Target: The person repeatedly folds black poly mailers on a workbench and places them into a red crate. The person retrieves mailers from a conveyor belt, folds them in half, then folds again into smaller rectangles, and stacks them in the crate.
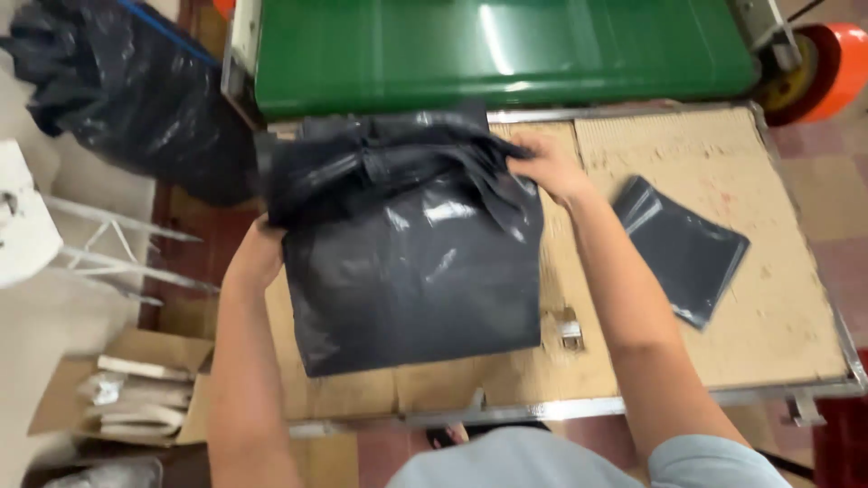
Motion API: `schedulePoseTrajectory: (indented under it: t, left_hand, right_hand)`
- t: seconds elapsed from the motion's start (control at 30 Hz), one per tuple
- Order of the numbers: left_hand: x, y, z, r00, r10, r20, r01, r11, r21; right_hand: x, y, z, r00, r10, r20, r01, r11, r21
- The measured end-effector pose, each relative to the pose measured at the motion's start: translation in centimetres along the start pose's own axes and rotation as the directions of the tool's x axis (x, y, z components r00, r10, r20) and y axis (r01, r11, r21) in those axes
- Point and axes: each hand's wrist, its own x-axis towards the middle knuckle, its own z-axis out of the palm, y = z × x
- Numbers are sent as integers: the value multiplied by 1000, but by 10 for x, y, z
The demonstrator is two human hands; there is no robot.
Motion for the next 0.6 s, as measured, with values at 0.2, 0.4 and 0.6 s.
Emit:
schedulePoseTrajectory:
  t: [0.2, 0.4, 0.6]
  left_hand:
    - [76, 55, 51, 975, 80, -207, 29, 878, 477]
    - [122, -50, 64, 887, -14, -462, 311, 757, 575]
    - [92, -37, 92, 726, 609, -318, 183, 275, 944]
  right_hand:
    - [139, 93, 40, 946, 308, -102, -325, 898, -298]
    - [136, 104, 14, 994, -103, -20, 35, 512, -858]
    - [157, 116, 52, 999, -38, -18, -2, 388, -922]
